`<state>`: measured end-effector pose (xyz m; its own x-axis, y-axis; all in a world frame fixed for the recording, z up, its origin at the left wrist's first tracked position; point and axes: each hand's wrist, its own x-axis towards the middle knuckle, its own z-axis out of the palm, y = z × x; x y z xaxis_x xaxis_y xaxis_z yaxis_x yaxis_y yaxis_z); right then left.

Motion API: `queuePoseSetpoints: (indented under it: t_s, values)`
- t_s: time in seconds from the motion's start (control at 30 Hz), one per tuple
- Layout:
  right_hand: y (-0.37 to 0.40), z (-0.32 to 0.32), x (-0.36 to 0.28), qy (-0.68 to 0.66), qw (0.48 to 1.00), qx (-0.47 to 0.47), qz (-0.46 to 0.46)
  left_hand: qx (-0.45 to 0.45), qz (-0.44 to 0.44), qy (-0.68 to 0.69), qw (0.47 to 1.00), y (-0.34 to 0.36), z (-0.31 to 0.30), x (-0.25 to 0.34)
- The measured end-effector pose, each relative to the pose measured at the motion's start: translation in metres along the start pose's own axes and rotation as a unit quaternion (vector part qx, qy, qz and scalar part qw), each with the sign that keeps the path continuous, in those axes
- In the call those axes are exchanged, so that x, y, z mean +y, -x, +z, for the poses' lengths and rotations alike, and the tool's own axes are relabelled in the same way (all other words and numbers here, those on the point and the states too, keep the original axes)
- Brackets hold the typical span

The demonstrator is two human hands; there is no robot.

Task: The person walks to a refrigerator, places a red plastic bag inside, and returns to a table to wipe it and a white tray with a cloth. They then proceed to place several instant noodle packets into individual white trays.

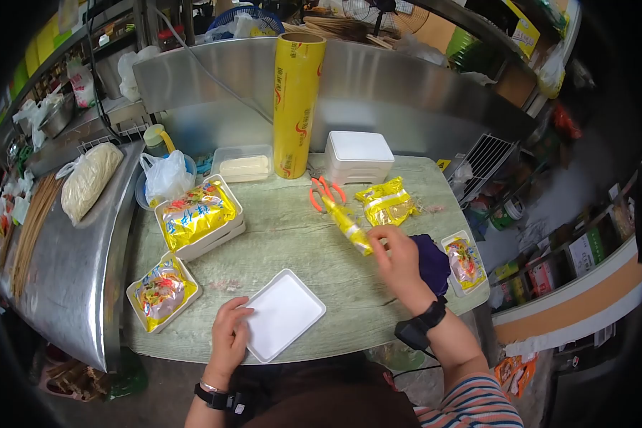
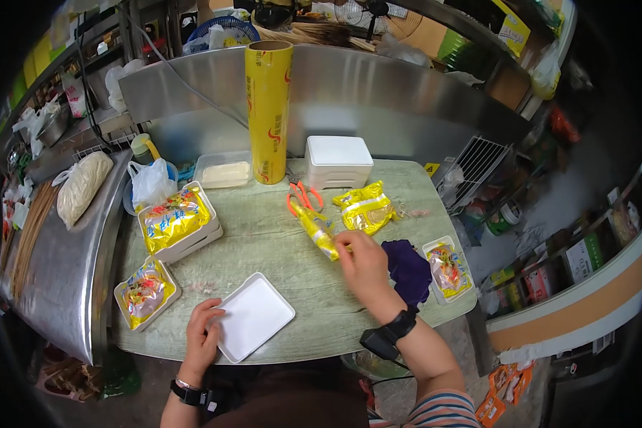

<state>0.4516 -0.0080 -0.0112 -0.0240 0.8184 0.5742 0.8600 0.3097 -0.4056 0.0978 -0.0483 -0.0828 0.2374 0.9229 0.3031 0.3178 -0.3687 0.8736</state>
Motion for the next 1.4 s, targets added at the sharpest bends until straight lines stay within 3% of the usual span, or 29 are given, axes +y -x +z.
queuePoseSetpoints:
  t_s: [0.07,0.1,0.17,0.23,0.3,0.37,0.43,0.47,0.57,0.63,0.7,0.73,0.77,0.8,0.9,0.93,0.97,1.03,1.17,1.23,1.27,1.33,1.4]
  values:
    - [-0.002,-0.016,-0.001,-0.231,0.955,0.03,0.181,0.028,0.0,0.005,1.0,0.001,0.001,0.001]
    - [-0.002,-0.024,-0.004,-0.23,0.956,0.032,0.179,0.055,-0.002,0.007,0.998,0.001,0.002,0.002]
    - [-0.004,-0.036,-0.01,-0.46,0.847,0.002,0.267,0.074,0.009,-0.039,0.996,0.002,-0.005,0.017]
    - [0.003,-0.039,-0.021,-0.489,0.829,-0.022,0.27,0.096,0.012,-0.089,0.991,0.007,-0.013,0.04]
    - [0.008,-0.037,-0.056,-0.409,0.892,0.037,0.189,-0.017,-0.138,0.203,0.969,0.007,-0.016,0.07]
    - [0.014,-0.033,-0.092,-0.303,0.952,-0.018,-0.051,-0.08,-0.102,0.479,0.868,-0.001,-0.008,0.085]
    - [0.034,-0.009,-0.111,-0.135,0.929,-0.079,-0.337,-0.048,-0.101,0.599,0.793,0.002,0.01,0.072]
    - [0.037,0.001,-0.123,-0.146,0.925,-0.079,-0.342,0.019,-0.178,0.574,0.799,0.003,0.014,0.07]
    - [0.04,0.011,-0.138,-0.174,0.89,-0.111,-0.405,0.083,-0.243,0.551,0.794,0.004,0.007,0.062]
    - [0.032,0.004,-0.121,-0.209,0.938,-0.074,-0.265,0.088,-0.262,0.578,0.768,0.018,-0.006,0.059]
    - [0.012,-0.01,-0.124,-0.264,0.962,-0.044,-0.048,-0.004,-0.236,0.55,0.801,0.029,-0.016,0.057]
    - [0.008,-0.006,-0.12,-0.263,0.963,-0.049,-0.04,-0.028,-0.236,0.527,0.816,0.031,-0.019,0.062]
    - [0.005,0.003,-0.113,-0.434,0.881,-0.169,0.087,-0.033,-0.243,0.529,0.813,0.033,-0.019,0.061]
    - [0.01,0.009,-0.107,-0.578,0.739,-0.274,0.21,-0.064,-0.246,0.51,0.822,0.036,-0.016,0.059]
    - [0.028,0.021,-0.105,-0.552,0.729,-0.343,0.215,-0.098,-0.25,0.486,0.832,0.043,-0.011,0.054]
    - [0.031,0.023,-0.108,-0.517,0.781,-0.299,0.182,-0.074,-0.253,0.506,0.821,0.045,-0.011,0.053]
    - [0.031,0.021,-0.11,-0.518,0.78,-0.3,0.185,-0.049,-0.255,0.526,0.81,0.047,-0.011,0.053]
    - [0.028,0.012,-0.114,-0.395,0.859,-0.297,0.132,-0.053,-0.267,0.5,0.822,0.052,-0.013,0.048]
    - [0.027,0.007,-0.109,-0.311,0.9,-0.295,0.082,-0.069,-0.27,0.499,0.821,0.063,-0.022,0.035]
    - [0.033,0.022,-0.102,-0.508,0.757,-0.301,0.28,-0.09,-0.249,0.476,0.839,0.068,-0.022,0.029]
    - [0.036,0.027,-0.1,-0.509,0.757,-0.298,0.281,-0.065,-0.259,0.5,0.824,0.068,-0.018,0.03]
    - [0.044,0.034,-0.1,-0.58,0.685,-0.27,0.349,-0.015,-0.272,0.497,0.824,0.065,-0.014,0.035]
    - [0.049,0.027,-0.109,-0.589,0.685,-0.296,0.31,0.002,-0.262,0.495,0.829,0.061,-0.015,0.038]
